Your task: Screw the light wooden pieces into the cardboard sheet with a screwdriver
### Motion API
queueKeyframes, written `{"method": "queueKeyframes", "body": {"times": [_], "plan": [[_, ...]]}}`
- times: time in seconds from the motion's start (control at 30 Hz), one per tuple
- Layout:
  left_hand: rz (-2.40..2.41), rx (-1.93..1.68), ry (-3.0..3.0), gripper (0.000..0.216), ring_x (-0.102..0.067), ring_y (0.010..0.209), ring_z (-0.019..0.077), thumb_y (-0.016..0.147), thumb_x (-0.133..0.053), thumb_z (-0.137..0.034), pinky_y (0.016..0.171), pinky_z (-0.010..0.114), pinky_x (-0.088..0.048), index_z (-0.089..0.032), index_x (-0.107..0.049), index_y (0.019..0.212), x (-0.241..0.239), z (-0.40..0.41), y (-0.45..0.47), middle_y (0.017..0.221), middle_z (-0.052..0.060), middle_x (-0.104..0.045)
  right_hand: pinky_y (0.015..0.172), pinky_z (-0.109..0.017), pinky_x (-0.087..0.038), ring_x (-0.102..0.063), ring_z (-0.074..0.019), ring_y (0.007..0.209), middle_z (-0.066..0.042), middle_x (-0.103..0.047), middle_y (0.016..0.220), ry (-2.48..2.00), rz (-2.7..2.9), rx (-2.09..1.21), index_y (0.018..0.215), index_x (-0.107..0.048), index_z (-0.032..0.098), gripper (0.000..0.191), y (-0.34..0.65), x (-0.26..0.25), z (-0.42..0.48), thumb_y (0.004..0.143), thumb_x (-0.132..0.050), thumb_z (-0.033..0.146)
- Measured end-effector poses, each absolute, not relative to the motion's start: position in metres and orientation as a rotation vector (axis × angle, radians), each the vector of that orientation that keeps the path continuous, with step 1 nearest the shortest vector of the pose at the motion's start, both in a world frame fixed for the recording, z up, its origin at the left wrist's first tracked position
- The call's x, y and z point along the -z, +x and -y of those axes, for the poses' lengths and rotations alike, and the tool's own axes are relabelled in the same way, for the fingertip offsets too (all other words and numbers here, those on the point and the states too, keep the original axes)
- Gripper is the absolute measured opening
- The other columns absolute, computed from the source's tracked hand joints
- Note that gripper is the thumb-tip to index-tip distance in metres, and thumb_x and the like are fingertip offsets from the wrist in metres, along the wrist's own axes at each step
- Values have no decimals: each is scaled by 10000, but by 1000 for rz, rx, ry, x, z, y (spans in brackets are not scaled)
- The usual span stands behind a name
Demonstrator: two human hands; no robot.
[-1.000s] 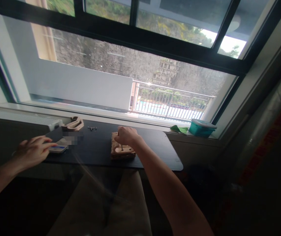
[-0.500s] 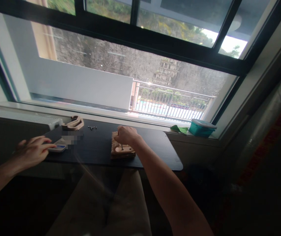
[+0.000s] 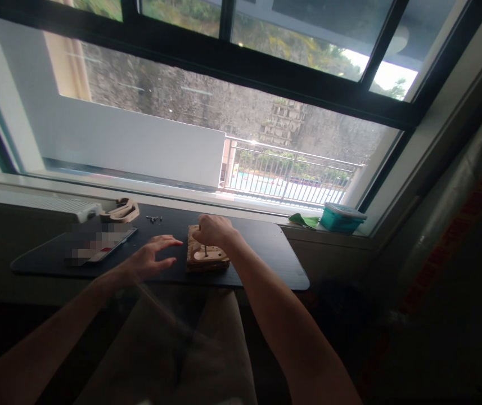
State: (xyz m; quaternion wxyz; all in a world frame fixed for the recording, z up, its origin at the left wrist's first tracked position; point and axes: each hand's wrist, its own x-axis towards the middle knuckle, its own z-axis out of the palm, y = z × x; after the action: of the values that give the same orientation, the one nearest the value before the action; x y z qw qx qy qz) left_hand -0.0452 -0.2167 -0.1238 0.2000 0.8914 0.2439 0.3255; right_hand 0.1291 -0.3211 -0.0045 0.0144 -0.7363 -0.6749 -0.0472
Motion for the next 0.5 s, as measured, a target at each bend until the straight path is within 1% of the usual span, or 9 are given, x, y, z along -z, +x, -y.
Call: {"method": "queueKeyframes", "body": {"times": [0.03, 0.1, 0.17, 0.23, 0.33, 0.4, 0.5], "plan": [[-622, -883, 2456, 465, -560, 1112, 247, 665, -654, -419, 985, 336, -427, -221, -661, 1086, 126, 224, -30, 1155, 47, -648, 598, -274, -433, -661, -218, 797, -102, -718, 948, -2289, 2104, 149, 967, -647, 188, 286, 130, 5, 321, 790, -477, 334], [-581, -863, 2371, 525, -624, 984, 240, 638, -686, -453, 873, 318, -496, -196, -648, 1095, 132, 236, -6, 1061, 51, -682, 594, -273, -434, -661, -216, 788, -102, -719, 945, -2286, 2110, 147, 968, -647, 189, 288, 132, 5, 319, 790, -476, 337], [-583, -865, 2296, 459, -648, 858, 215, 673, -652, -461, 771, 300, -522, -185, -656, 1041, 138, 242, 10, 942, 36, -695, 596, -275, -436, -662, -219, 792, -101, -720, 942, -2286, 2113, 144, 964, -649, 192, 285, 133, 5, 318, 788, -478, 337], [-616, -904, 2229, 353, -637, 791, 203, 707, -606, -455, 720, 298, -518, -174, -668, 912, 145, 243, 20, 839, 31, -677, 610, -278, -442, -663, -223, 808, -101, -720, 946, -2287, 2110, 146, 964, -651, 194, 285, 133, 5, 317, 784, -484, 338], [-669, -1003, 2151, 269, -610, 838, 212, 708, -590, -433, 779, 322, -496, -176, -643, 765, 155, 242, 30, 802, 34, -642, 641, -283, -453, -663, -231, 852, -109, -717, 975, -2294, 2087, 161, 988, -649, 188, 304, 132, 6, 316, 789, -482, 348], [-680, -1063, 2114, 254, -592, 889, 221, 692, -604, -428, 828, 336, -479, -181, -633, 745, 160, 241, 33, 818, 38, -632, 654, -286, -458, -661, -238, 880, -117, -713, 994, -2314, 2059, 172, 999, -646, 179, 317, 132, 8, 317, 794, -474, 349], [-666, -1116, 2080, 250, -576, 926, 223, 690, -612, -429, 859, 342, -469, -190, -639, 755, 165, 242, 34, 839, 40, -630, 646, -289, -462, -659, -245, 901, -132, -705, 1008, -2371, 1998, 187, 1017, -637, 160, 335, 130, 8, 319, 817, -440, 344]]}}
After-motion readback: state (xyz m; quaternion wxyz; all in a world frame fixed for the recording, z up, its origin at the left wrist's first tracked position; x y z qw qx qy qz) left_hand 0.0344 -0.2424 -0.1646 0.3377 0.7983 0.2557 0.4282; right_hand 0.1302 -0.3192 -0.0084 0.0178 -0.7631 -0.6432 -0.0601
